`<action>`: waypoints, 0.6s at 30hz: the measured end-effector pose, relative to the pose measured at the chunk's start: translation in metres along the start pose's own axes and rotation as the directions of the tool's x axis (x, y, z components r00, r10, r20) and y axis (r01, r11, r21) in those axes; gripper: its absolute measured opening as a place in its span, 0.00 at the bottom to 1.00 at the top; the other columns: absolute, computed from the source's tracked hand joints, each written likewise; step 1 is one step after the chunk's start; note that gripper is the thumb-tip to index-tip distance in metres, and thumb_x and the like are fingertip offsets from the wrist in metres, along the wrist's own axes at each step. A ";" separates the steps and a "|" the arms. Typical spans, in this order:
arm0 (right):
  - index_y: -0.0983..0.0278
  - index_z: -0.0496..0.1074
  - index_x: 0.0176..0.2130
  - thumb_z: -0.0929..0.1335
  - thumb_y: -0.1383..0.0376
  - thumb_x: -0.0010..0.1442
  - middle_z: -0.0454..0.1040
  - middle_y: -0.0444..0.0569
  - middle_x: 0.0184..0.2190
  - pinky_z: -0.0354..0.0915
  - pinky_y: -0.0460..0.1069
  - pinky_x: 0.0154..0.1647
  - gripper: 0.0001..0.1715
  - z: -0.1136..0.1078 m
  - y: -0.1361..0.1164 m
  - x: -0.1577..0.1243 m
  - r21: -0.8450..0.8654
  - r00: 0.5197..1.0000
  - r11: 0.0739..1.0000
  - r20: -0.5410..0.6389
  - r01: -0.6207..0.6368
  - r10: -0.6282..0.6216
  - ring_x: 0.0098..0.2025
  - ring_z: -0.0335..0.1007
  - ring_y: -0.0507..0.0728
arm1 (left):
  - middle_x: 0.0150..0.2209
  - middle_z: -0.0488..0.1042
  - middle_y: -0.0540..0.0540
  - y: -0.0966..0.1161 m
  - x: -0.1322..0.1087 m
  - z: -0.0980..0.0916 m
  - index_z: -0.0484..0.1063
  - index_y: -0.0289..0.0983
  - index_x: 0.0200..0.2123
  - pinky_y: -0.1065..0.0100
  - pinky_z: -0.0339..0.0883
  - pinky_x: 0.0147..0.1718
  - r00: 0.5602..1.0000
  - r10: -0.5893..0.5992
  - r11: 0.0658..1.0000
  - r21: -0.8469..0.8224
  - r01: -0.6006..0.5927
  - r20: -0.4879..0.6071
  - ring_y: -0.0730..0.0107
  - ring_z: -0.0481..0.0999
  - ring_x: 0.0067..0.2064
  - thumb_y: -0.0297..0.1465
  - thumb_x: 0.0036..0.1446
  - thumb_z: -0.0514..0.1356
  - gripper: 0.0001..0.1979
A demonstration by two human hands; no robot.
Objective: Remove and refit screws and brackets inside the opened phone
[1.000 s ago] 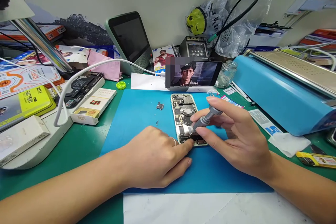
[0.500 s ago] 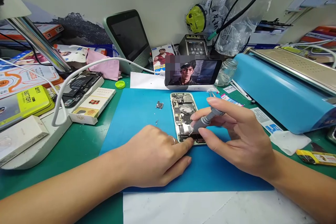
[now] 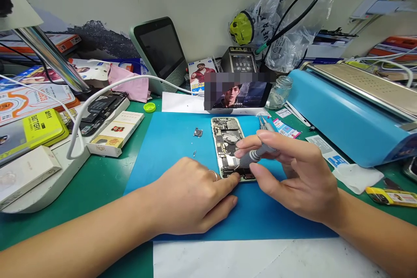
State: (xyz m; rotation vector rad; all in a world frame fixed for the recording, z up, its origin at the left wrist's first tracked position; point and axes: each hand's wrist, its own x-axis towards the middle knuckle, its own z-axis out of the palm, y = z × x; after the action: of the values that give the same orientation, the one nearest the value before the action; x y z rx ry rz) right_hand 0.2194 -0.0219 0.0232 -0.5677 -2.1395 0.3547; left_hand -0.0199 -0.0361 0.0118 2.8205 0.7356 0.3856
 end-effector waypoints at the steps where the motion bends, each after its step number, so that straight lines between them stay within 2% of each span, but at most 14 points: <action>1: 0.51 0.61 0.71 0.72 0.80 0.60 0.80 0.50 0.57 0.85 0.53 0.45 0.48 0.000 0.000 0.000 0.007 1.000 1.000 0.001 -0.005 0.005 0.52 0.83 0.59 | 0.27 0.78 0.51 0.000 0.000 0.000 0.74 0.35 0.54 0.58 0.52 0.22 1.000 0.002 1.000 0.003 -0.002 0.001 0.64 0.75 0.24 0.36 0.75 0.49 0.17; 9: 0.49 0.60 0.71 0.70 0.80 0.61 0.81 0.49 0.53 0.86 0.53 0.43 0.48 0.002 -0.001 0.001 0.010 0.999 0.999 0.003 -0.039 0.039 0.51 0.83 0.60 | 0.28 0.79 0.50 0.000 -0.001 0.000 0.73 0.36 0.52 0.59 0.53 0.22 1.000 -0.002 1.000 -0.010 0.002 0.020 0.64 0.77 0.25 0.36 0.75 0.49 0.16; 12: 0.48 0.60 0.71 0.71 0.78 0.63 0.80 0.49 0.54 0.85 0.53 0.44 0.46 0.001 0.000 0.000 0.006 0.999 0.999 0.010 -0.051 0.051 0.52 0.82 0.60 | 0.28 0.79 0.50 0.000 -0.001 0.000 0.73 0.35 0.55 0.59 0.53 0.22 1.000 -0.002 1.000 -0.013 0.003 0.025 0.63 0.77 0.25 0.36 0.75 0.49 0.17; 18: 0.52 0.58 0.72 0.69 0.79 0.63 0.78 0.53 0.55 0.84 0.56 0.50 0.47 0.000 0.001 -0.003 -0.027 0.999 0.998 0.003 -0.050 0.050 0.56 0.80 0.61 | 0.28 0.79 0.51 0.000 -0.001 0.000 0.74 0.35 0.55 0.58 0.52 0.22 1.000 -0.004 1.000 -0.018 0.004 0.020 0.64 0.77 0.25 0.36 0.76 0.49 0.18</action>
State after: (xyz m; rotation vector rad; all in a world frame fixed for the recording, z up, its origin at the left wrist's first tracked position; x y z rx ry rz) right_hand 0.2212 -0.0225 0.0199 -0.6377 -2.1390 0.3558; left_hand -0.0204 -0.0366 0.0114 2.8018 0.7297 0.3605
